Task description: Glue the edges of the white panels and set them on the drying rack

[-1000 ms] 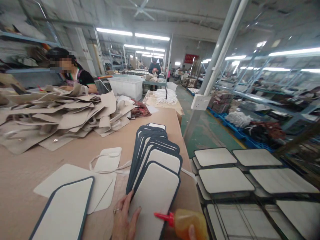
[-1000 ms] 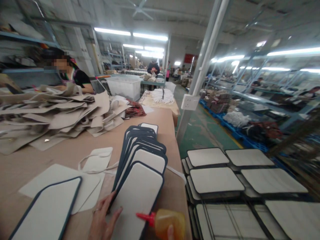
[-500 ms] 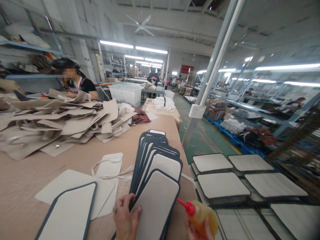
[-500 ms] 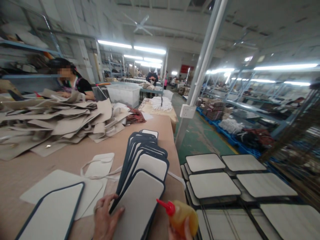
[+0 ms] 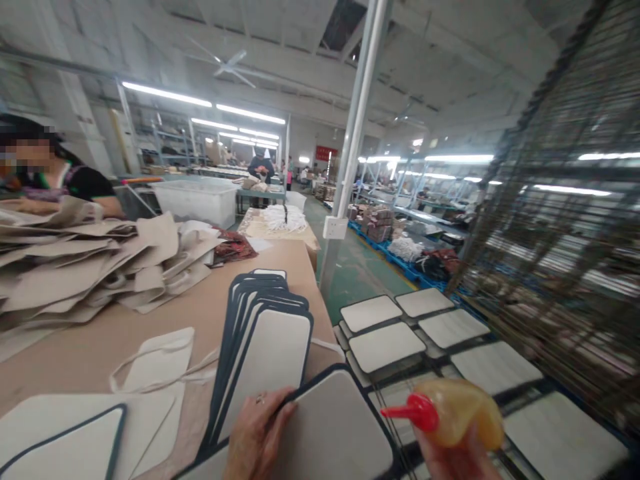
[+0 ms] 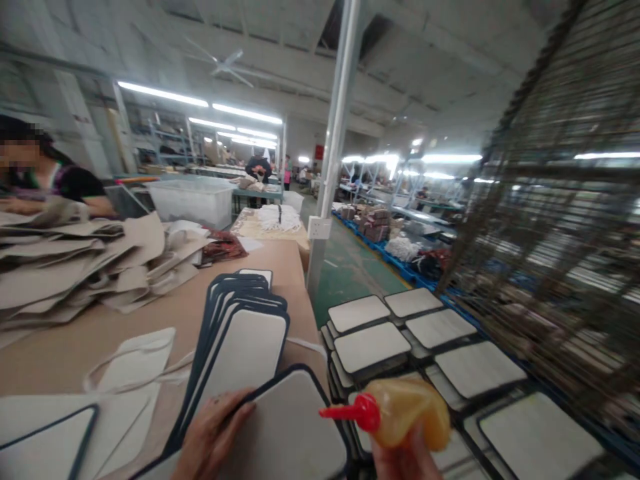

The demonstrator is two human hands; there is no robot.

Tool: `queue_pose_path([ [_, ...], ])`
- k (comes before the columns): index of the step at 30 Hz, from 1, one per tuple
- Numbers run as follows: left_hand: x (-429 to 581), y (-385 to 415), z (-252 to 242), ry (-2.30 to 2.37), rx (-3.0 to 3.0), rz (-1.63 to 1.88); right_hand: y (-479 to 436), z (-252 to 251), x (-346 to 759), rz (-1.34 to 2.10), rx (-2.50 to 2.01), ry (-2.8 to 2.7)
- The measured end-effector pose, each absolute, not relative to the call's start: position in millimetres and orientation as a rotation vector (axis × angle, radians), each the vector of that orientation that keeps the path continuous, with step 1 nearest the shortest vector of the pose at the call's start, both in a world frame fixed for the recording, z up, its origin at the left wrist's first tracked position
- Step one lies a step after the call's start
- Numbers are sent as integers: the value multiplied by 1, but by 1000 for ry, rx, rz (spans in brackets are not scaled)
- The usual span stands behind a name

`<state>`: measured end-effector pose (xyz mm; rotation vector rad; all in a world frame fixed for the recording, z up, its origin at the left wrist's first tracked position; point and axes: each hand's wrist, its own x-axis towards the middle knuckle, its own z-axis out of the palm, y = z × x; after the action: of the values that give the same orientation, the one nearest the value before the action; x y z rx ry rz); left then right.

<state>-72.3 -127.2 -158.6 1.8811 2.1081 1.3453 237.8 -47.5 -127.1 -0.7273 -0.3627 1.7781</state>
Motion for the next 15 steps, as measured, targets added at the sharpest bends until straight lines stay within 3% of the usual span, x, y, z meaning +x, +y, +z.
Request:
queue_pose_path([
  [4,-58,-97,-86,1734,2361,984,-65,-44,269,1282,-797,-462],
  [7,-42,-76,-28,1327,2664,623,-77,6,286,1135,-786,-663],
  [15,26,-58,54,606,2811,243,-95,25,333,1229,-659,-1121],
])
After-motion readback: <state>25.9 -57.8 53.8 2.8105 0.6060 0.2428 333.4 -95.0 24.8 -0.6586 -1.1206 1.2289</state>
